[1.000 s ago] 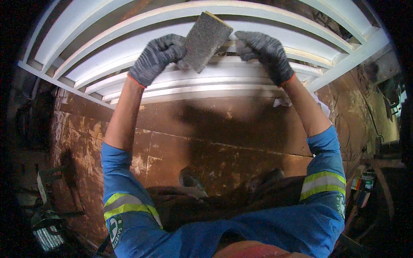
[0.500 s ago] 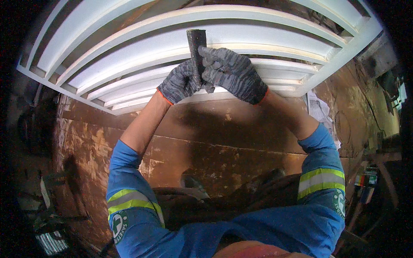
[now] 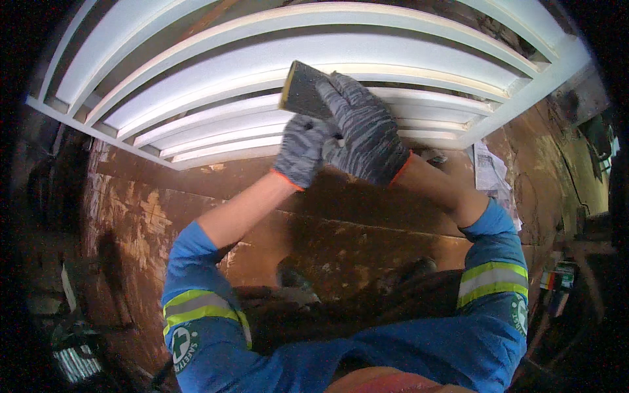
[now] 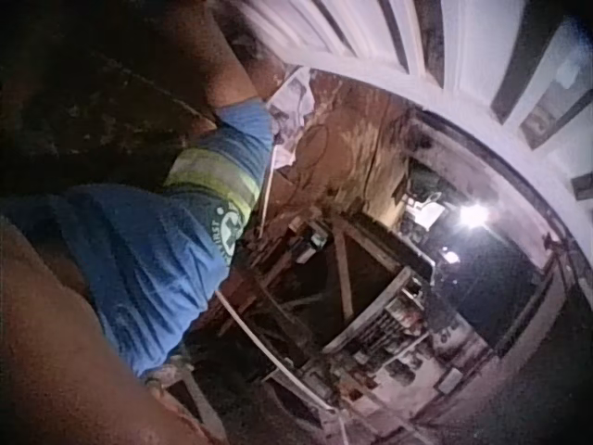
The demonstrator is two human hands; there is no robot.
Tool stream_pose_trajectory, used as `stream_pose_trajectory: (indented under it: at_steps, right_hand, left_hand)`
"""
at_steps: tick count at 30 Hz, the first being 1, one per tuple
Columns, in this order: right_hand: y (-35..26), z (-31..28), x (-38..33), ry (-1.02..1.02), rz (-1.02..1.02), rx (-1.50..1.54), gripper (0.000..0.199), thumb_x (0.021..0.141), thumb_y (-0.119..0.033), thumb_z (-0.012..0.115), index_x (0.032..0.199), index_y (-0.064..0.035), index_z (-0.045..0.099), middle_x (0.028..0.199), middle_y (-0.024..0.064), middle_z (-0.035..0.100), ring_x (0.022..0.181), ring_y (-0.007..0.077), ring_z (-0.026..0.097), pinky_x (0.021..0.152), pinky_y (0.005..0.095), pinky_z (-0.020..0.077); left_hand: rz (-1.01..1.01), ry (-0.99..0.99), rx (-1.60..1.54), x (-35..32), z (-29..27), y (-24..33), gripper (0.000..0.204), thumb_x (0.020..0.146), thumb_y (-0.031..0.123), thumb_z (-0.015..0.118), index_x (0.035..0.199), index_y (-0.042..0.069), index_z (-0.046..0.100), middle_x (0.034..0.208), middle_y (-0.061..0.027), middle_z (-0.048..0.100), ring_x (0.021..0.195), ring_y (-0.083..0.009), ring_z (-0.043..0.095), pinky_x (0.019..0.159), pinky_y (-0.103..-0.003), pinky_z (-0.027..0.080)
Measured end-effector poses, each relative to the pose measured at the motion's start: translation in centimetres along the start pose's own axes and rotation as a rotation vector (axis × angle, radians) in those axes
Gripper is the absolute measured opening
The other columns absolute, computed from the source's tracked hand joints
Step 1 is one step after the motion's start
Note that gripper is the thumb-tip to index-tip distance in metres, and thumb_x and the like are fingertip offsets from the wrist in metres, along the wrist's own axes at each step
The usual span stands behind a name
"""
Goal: The person sands the surface of a white metal frame using a sanding block. They work methodically along the curved and straight sections of the frame, applying consistent pressure to smooth the surface.
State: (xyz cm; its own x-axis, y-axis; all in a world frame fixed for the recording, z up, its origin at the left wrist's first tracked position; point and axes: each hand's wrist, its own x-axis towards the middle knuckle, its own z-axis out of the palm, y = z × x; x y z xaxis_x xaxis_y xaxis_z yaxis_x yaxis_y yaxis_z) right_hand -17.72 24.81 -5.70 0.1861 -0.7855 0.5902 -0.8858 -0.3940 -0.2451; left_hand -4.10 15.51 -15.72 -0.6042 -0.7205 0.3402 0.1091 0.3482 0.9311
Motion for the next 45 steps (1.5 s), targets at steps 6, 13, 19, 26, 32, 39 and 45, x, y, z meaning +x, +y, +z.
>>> stream_pose_trajectory:
  at_steps: [6, 13, 19, 26, 32, 39, 45]
  right_hand:
    - [3.3, 1.9, 0.0, 0.089, 0.022, 0.118, 0.080, 0.073, -0.017, 0.069, 0.141, -0.0009, 0.030, 0.140, 0.0251, 0.035, 0.130, 0.0379, 0.035, 0.109, 0.0433, 0.0280]
    - [3.3, 1.1, 0.0, 0.206, 0.038, 0.072, 0.078, 0.069, -0.023, 0.075, 0.135, -0.0015, 0.039, 0.135, 0.0209, 0.042, 0.127, 0.0375, 0.038, 0.109, 0.0435, 0.0292]
    - [4.4, -0.6, -0.6, 0.304, -0.013, -0.025, 0.064, 0.075, -0.018, 0.069, 0.133, -0.0031, 0.044, 0.125, 0.0216, 0.053, 0.118, 0.0353, 0.051, 0.102, 0.0406, 0.0397]
    - [8.4, -3.1, -3.2, 0.331, 0.109, 0.306, 0.059, 0.079, -0.013, 0.066, 0.131, -0.0030, 0.042, 0.126, 0.0193, 0.052, 0.114, 0.0351, 0.053, 0.100, 0.0397, 0.0401]
    - [10.7, -4.6, -4.0, 0.203, 0.098, 0.598, 0.053, 0.079, -0.009, 0.066, 0.128, -0.0042, 0.046, 0.129, 0.0138, 0.054, 0.109, 0.0314, 0.056, 0.095, 0.0380, 0.0436]
    - [12.5, -9.7, -6.7, 0.190, 0.493, -0.066, 0.033, 0.091, -0.026, 0.058, 0.103, 0.0039, 0.066, 0.091, 0.0118, 0.068, 0.080, 0.0172, 0.062, 0.074, 0.0336, 0.0505]
    - [14.6, -8.9, -6.4, 0.216, 0.065, -0.071, 0.029, 0.086, -0.007, 0.056, 0.113, 0.0019, 0.063, 0.115, 0.0150, 0.064, 0.100, 0.0209, 0.061, 0.087, 0.0326, 0.0473]
  left_hand:
    - [0.045, 0.173, 0.134, 3.0, 3.5, 3.1, 0.022, 0.077, 0.018, 0.069, 0.094, 0.005, 0.062, 0.085, -0.0139, 0.065, 0.074, -0.0293, 0.060, 0.072, -0.038, 0.048]
    - [0.473, -0.035, 1.109, 2.3, 4.5, 4.1, 0.018, 0.080, 0.026, 0.059, 0.078, 0.010, 0.066, 0.075, -0.0084, 0.066, 0.075, -0.0307, 0.062, 0.065, -0.043, 0.046]
    - [0.559, 0.019, 0.961, 4.0, 6.3, 5.0, 0.019, 0.082, 0.029, 0.060, 0.079, 0.011, 0.065, 0.069, -0.0111, 0.062, 0.066, -0.0319, 0.060, 0.057, -0.043, 0.045]
    - [0.543, -0.066, 0.883, 6.4, 11.2, 7.7, 0.023, 0.079, 0.025, 0.063, 0.097, 0.010, 0.062, 0.086, -0.0143, 0.063, 0.077, -0.0335, 0.061, 0.062, -0.042, 0.051]
    - [0.590, -0.060, 0.573, 6.3, 11.7, 7.6, 0.031, 0.081, 0.024, 0.065, 0.106, 0.008, 0.058, 0.098, -0.0168, 0.063, 0.085, -0.0344, 0.063, 0.071, -0.041, 0.052]
    - [0.605, -0.274, 0.322, 8.8, 15.1, 6.4, 0.037, 0.078, 0.034, 0.062, 0.105, 0.007, 0.062, 0.095, -0.0176, 0.066, 0.091, -0.0343, 0.062, 0.081, -0.042, 0.049]
    - [0.657, -0.240, 0.509, 9.8, 15.2, 5.2, 0.033, 0.078, 0.037, 0.066, 0.093, 0.007, 0.071, 0.087, -0.0164, 0.069, 0.078, -0.0291, 0.067, 0.074, -0.041, 0.052]
